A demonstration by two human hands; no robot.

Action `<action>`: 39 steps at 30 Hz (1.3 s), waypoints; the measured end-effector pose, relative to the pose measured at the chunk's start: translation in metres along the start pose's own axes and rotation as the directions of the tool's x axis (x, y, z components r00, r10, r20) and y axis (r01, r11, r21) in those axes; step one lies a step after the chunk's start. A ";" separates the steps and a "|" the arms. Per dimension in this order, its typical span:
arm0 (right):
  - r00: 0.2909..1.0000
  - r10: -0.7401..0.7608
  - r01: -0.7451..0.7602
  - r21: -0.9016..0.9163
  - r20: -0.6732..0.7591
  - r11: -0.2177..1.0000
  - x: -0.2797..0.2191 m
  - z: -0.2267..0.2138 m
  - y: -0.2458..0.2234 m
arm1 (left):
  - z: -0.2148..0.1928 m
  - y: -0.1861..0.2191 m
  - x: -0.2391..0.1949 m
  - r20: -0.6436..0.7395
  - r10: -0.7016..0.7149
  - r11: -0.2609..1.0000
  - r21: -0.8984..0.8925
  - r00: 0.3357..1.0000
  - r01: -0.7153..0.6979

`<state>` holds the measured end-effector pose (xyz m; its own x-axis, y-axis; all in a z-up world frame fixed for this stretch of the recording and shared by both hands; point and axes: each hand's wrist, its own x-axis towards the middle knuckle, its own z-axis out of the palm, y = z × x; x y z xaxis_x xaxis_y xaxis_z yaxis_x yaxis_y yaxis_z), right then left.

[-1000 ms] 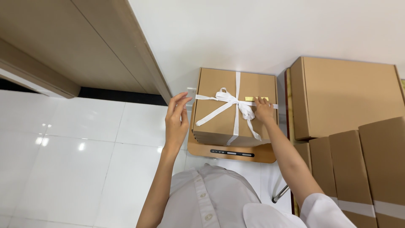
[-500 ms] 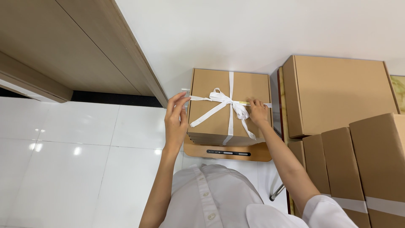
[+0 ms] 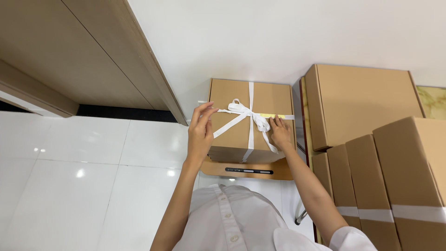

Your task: The person repeatedly picks up individual cardboard boxes from a stack on a table and places them onto a digital scale on the floor, then returns them to the table. The process is repeated for several boxes in a repetitive cycle.

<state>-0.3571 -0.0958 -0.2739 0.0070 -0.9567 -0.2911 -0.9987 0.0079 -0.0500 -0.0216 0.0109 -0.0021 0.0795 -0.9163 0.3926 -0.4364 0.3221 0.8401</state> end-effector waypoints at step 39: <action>0.185 0.845 0.506 0.785 -0.502 0.356 -0.580 -0.218 -0.007 | 0.064 0.156 -0.171 0.231 0.104 0.921 -0.390 0.968 -0.006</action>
<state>-0.3654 0.3956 0.1036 -0.8677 -0.3163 0.3834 -0.3124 -0.2529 -0.9156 -0.1603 0.2026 0.0380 -0.1749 -0.9080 0.3807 -0.0533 0.3948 0.9172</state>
